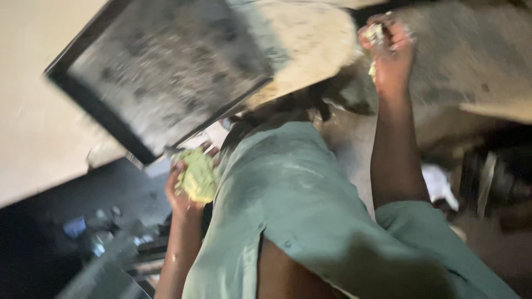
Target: The person holds a mass of dough and pinches off small portions, pressing each portion into a fluted metal mold and placing the shaped dough pieces onto a baking tray. When a tray is filled, the person sets it on a stack of finished trays and continues filling another tray.
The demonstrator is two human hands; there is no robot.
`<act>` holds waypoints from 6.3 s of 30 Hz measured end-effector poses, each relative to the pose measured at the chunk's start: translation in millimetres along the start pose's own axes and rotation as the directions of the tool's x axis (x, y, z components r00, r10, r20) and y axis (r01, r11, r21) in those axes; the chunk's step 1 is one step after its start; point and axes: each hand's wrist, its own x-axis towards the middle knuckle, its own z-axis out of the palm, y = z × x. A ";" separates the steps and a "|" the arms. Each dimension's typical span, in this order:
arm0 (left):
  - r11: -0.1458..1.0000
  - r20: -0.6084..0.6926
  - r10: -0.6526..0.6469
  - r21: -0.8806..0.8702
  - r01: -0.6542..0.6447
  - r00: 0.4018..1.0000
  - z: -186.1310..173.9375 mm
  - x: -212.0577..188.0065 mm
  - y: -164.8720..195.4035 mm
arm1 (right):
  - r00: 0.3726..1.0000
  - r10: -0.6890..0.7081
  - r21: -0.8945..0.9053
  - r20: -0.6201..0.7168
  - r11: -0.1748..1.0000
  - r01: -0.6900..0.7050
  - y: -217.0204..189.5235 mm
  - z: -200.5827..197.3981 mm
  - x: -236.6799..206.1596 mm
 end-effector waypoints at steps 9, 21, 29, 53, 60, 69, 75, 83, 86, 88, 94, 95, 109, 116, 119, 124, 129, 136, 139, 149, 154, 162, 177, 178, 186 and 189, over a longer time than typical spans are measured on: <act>0.974 0.005 0.140 -0.182 -0.137 0.990 -41.1 -3.5 38.0 | 0.712 -0.230 -0.606 0.663 0.394 0.691 -3.6 225.5 30.6; 0.894 0.314 -0.050 -0.408 0.182 0.948 -161.8 123.0 122.3 | 0.865 0.053 -0.863 0.498 -0.063 0.501 -68.5 342.8 -46.4; 0.734 0.397 -0.373 -0.427 0.528 0.839 -185.0 146.0 109.6 | 0.366 0.362 -0.514 0.857 0.630 0.582 -52.3 528.3 -31.9; 0.643 -0.109 -0.262 -0.760 0.089 0.959 -117.3 209.3 183.6 | 0.079 0.668 -0.303 0.740 0.226 0.926 7.3 686.5 48.3; 0.689 0.122 -0.176 -0.694 0.211 0.977 -142.3 175.2 169.3 | -0.261 0.730 -0.303 0.632 0.543 0.783 -37.8 712.9 43.8; 0.700 -0.169 -0.207 -0.713 0.026 0.964 -133.4 154.2 152.1 | 0.012 0.824 -0.428 0.566 0.282 0.858 27.9 650.4 -2.8; 0.712 -0.166 -0.154 -0.703 -0.007 0.974 -141.8 128.7 160.6 | 0.051 0.883 -0.278 0.467 0.092 0.956 0.8 674.0 -28.1; 0.596 0.081 -0.255 -0.772 0.223 0.963 -154.0 110.8 136.5 | -0.077 0.823 -0.383 0.563 0.342 0.858 -31.4 639.2 -23.3; 0.725 0.001 -0.240 -0.665 0.180 0.971 -155.7 105.8 121.9 | -0.155 0.831 -0.278 0.534 0.346 0.896 -15.7 633.0 -29.2; 0.816 -0.084 -0.220 -0.562 0.136 0.972 -158.3 97.6 115.2 | -0.337 0.754 -0.216 0.563 0.529 0.821 -8.7 640.0 -31.0; 0.703 -0.226 -0.145 -0.709 -0.060 0.963 -163.2 88.4 106.9 | -0.202 0.656 -0.105 0.727 0.398 0.912 7.9 655.6 -68.0; 0.690 -0.236 -0.146 -0.720 -0.072 0.961 -162.8 88.9 105.2 | -0.186 0.709 -0.131 0.680 0.368 0.921 11.7 653.6 -76.6; 0.653 -0.131 0.070 -0.744 -0.145 0.989 -143.2 59.3 79.6 | -0.190 0.437 -0.248 0.879 0.760 0.600 -98.5 579.3 -75.7; 0.772 -0.040 0.209 -0.607 -0.190 0.977 -80.8 114.3 80.8 | 0.444 0.218 -0.447 0.869 0.730 0.517 -91.1 489.1 -91.8; 0.799 -0.002 0.146 -0.590 -0.119 0.989 -83.8 122.1 87.3 | 0.438 0.139 -0.371 0.888 0.780 0.504 -97.6 469.1 -76.7; 0.727 0.215 -0.209 -0.618 0.299 0.954 -89.2 139.1 88.4 | 0.446 0.372 -0.581 0.814 0.540 0.609 -59.3 489.6 -11.6; 0.870 0.103 -0.335 -0.347 0.349 0.937 -97.6 180.7 109.0 | 0.106 0.481 -0.334 0.870 0.419 0.844 -19.4 523.8 46.5; 0.730 0.077 -0.321 -0.615 0.298 0.944 -78.3 238.3 130.6 | 0.192 0.765 -0.547 0.615 0.239 0.802 -14.8 591.1 101.9; 0.725 -0.041 -0.391 -0.629 0.280 0.919 -70.6 235.6 126.6 | 0.088 0.560 -0.339 0.824 0.362 0.868 -5.1 598.1 90.6; 0.756 0.123 -0.251 -0.594 0.274 0.960 -87.6 201.4 119.5 | 0.044 0.775 -0.336 0.630 0.221 0.916 -25.0 607.9 66.4; 0.733 -0.030 -0.326 -0.639 0.233 0.945 -89.3 186.3 107.4 | -0.077 0.817 -0.339 0.572 0.320 0.885 -35.5 603.2 56.8; 0.675 -0.115 -0.265 -0.731 0.099 0.957 -87.9 161.8 86.8 | 0.138 0.844 -0.452 0.518 0.133 0.882 16.1 575.2 -4.0; 0.817 -0.053 -0.362 -0.499 0.289 0.931 -109.6 111.8 53.9 | -0.132 0.715 -0.275 0.686 0.424 0.863 -23.9 544.7 -25.6; 0.861 -0.094 -0.348 -0.426 0.278 0.933 -111.4 107.5 49.1 | -0.224 0.639 -0.198 0.736 0.520 0.831 -23.1 549.8 -26.0; 0.680 -0.107 -0.288 -0.723 0.124 0.952 -111.4 100.5 37.3 | -0.004 0.766 -0.428 0.643 0.364 0.827 -13.4 574.6 -62.9; 0.671 -0.111 -0.129 -0.742 0.004 0.985 -111.2 92.4 33.3 | 0.041 0.744 -0.419 0.667 0.329 0.846 -6.2 573.1 -81.6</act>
